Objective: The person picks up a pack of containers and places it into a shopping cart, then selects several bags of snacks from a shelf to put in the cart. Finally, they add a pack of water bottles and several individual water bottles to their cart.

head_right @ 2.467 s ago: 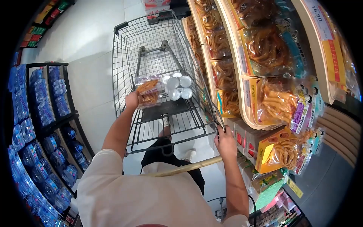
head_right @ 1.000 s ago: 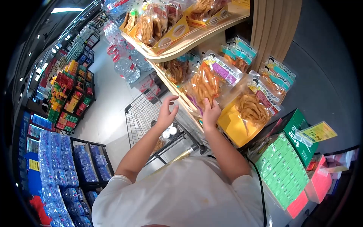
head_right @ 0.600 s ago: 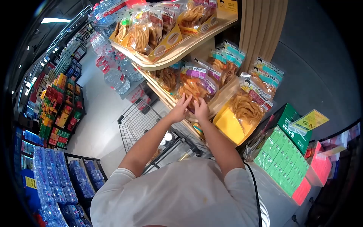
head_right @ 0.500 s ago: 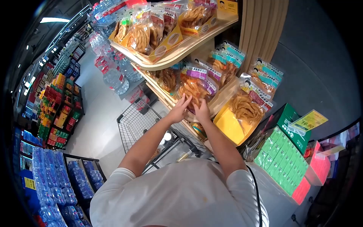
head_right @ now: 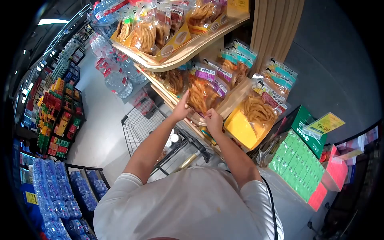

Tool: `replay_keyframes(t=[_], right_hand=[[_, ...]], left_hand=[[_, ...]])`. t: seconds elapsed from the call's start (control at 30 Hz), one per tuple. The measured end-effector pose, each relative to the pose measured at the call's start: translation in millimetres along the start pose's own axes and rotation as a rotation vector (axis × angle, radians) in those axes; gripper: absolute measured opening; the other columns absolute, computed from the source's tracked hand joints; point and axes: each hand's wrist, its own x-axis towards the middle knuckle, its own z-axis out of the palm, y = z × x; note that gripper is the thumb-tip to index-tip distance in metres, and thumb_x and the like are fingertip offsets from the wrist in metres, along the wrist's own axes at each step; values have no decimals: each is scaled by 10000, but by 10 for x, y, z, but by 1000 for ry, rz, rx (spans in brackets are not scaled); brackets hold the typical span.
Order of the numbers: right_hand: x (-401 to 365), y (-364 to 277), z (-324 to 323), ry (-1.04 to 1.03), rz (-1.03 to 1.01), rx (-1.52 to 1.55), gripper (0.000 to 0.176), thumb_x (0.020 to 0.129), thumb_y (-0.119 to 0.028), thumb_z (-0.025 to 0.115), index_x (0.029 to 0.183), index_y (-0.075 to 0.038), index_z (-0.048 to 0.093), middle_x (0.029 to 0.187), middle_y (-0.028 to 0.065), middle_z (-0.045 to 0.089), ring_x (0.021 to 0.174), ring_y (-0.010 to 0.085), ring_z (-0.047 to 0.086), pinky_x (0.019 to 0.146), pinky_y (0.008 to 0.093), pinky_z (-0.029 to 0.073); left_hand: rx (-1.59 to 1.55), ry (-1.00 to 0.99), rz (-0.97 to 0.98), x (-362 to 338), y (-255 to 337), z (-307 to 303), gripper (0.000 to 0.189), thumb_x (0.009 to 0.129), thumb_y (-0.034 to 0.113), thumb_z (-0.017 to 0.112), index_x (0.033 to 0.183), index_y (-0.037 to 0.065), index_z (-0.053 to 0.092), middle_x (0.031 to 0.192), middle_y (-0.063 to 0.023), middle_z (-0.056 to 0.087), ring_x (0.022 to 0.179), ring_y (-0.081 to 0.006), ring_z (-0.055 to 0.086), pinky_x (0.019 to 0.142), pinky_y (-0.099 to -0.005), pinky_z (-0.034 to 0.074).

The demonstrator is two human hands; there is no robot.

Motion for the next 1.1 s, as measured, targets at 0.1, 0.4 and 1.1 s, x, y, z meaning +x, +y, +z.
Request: replay_keyframes(t=[0.1,0.4,1.1], right_hand=[[31,-2,82,49,-54,-40,174,772,9,733,892,0,607,773,131,695,714,227,696,677,324,531],[202,93,110,-49,10,-179,229,758,-38,760,928,-26,607,846,135,680,808,304,673,719,390,524],[142,167,111,-177,27,-440,252,832,-329,749,803,-79,748,734,148,691,693,341,668,657,441,527]], left_hand=[[-6,-20,118,90,71,23,940,808,-3,632,1593,213,161,1606,-296,162,1499,-427,163,1160,-388,282],[235,-28,-2,124,203,86,1014,774,26,674,1582,365,163,1564,-411,5,1477,-515,95,1182,-428,256],[261,-96,62,91,214,-62,1009,772,-91,635,1559,403,242,1594,-354,2,1479,-466,173,1025,-359,462]])
